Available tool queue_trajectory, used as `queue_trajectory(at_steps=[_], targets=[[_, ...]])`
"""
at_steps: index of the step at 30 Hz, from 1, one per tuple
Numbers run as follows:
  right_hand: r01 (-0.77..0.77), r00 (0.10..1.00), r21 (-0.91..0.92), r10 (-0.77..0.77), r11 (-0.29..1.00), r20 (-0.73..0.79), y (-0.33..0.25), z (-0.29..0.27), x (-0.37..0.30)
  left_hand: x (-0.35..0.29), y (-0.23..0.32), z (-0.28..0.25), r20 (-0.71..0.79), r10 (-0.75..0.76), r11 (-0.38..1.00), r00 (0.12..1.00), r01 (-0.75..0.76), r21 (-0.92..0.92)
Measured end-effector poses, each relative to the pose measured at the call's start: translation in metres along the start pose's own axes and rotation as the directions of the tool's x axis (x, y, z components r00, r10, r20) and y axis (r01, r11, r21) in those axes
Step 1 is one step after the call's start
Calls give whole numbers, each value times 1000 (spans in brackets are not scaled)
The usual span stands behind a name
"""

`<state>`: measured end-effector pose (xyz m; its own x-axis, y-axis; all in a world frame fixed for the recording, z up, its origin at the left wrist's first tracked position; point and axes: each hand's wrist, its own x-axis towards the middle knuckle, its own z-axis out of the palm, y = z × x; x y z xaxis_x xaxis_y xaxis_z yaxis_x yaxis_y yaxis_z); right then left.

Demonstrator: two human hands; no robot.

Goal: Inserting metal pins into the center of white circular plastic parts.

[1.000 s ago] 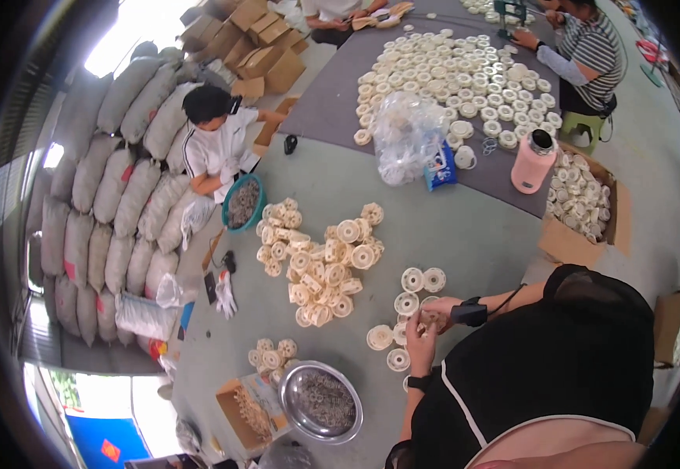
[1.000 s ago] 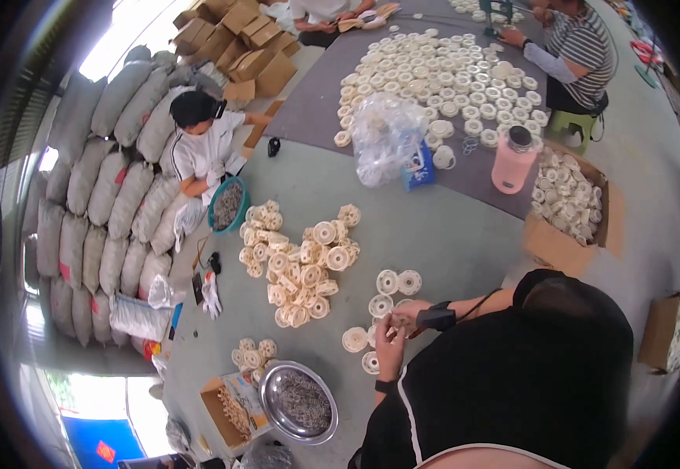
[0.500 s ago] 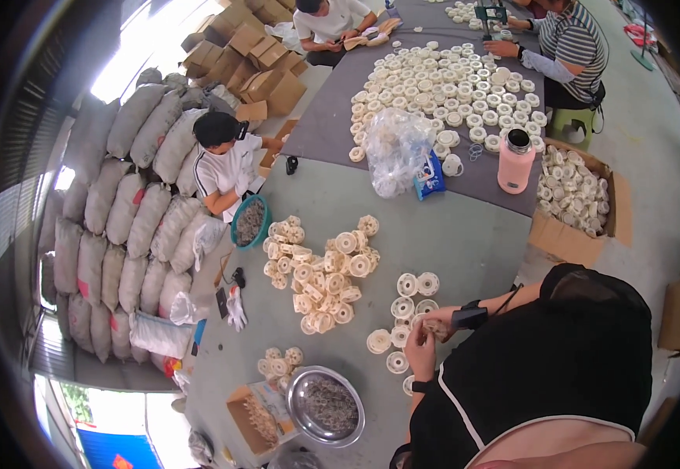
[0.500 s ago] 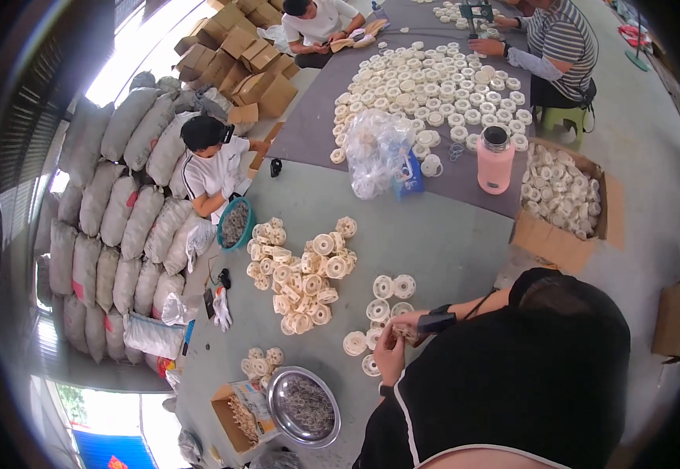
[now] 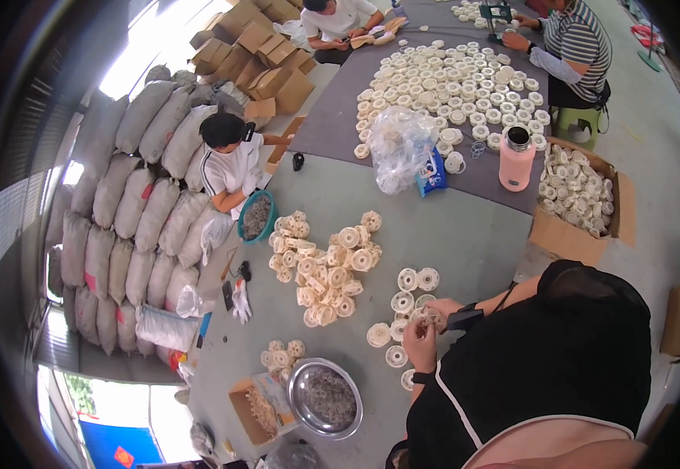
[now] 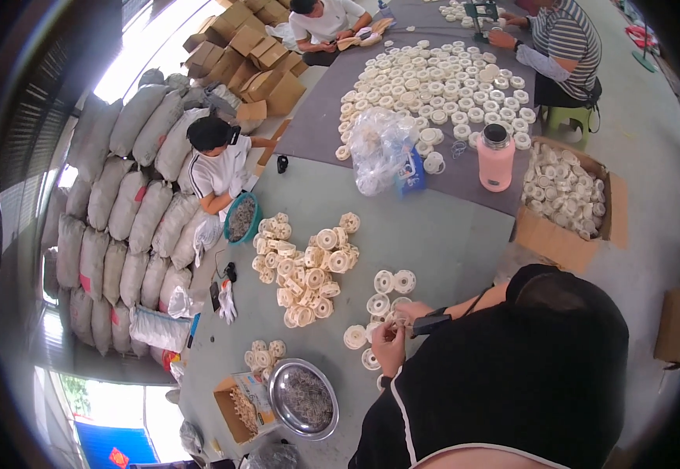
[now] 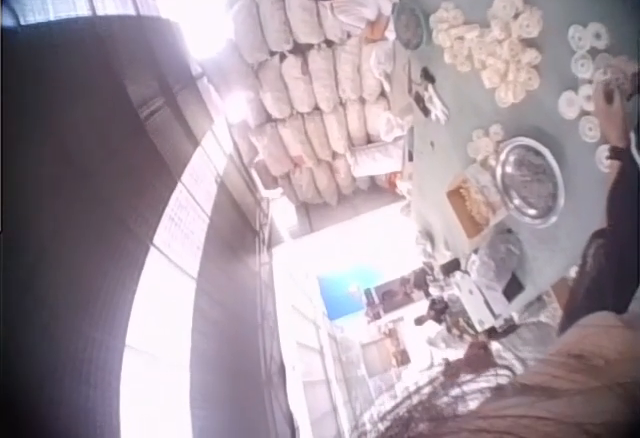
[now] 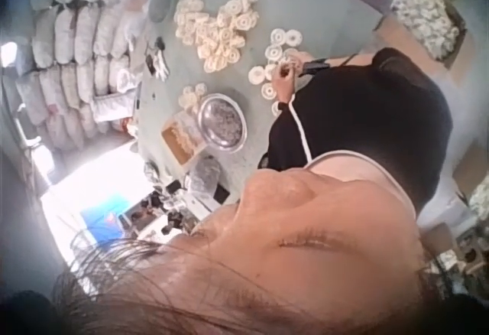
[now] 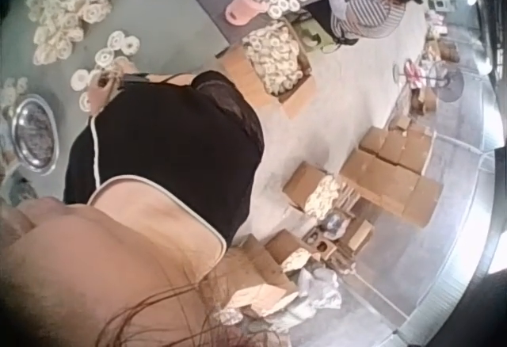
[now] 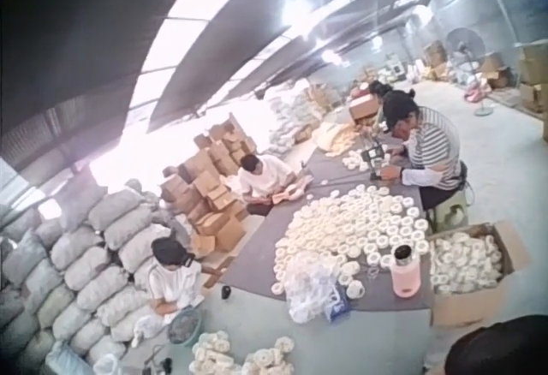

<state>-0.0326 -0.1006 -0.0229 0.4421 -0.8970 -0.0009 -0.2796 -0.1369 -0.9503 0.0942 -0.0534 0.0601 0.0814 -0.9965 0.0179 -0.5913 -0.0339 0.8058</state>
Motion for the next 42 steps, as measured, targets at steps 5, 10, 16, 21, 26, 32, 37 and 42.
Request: queue_trajectory(at_steps=[5, 10, 16, 21, 26, 32, 37, 42], targets=[[-747, 658, 639, 350, 184, 667, -50, -23, 2, 7, -15, -2, 6, 191, 977, 981, -190, -95], [-737, 673, 644, 319, 206, 667, -27, -11, 8, 5, -1, -9, -44, 191, 978, 981, -194, -72], [-728, 681, 644, 363, 235, 636, -70, -25, 4, 4, -1, -23, 102, 167, 985, 981, -170, 21], [-452, 858, 531, 185, 717, 480, -31, -16, 7, 4, -9, -9, -13, 176, 983, 984, -176, -47], [-191, 975, 315, 142, 930, 172, -22, 0, 0, -1, 5, -10, 31, -53, 998, 998, 54, -29], [-363, 932, 588, 296, 722, 212, 5, 5, 1, -5, 5, -4, -31, 89, 995, 996, -90, -49], [-248, 967, 327, 214, 912, 137, -9, -3, 1, 3, -30, 1, 285, -298, 747, 911, 409, -524], [-563, 810, 586, 531, 583, 250, -28, -3, 0, 6, -33, 6, 248, -320, 875, 914, 386, -292]])
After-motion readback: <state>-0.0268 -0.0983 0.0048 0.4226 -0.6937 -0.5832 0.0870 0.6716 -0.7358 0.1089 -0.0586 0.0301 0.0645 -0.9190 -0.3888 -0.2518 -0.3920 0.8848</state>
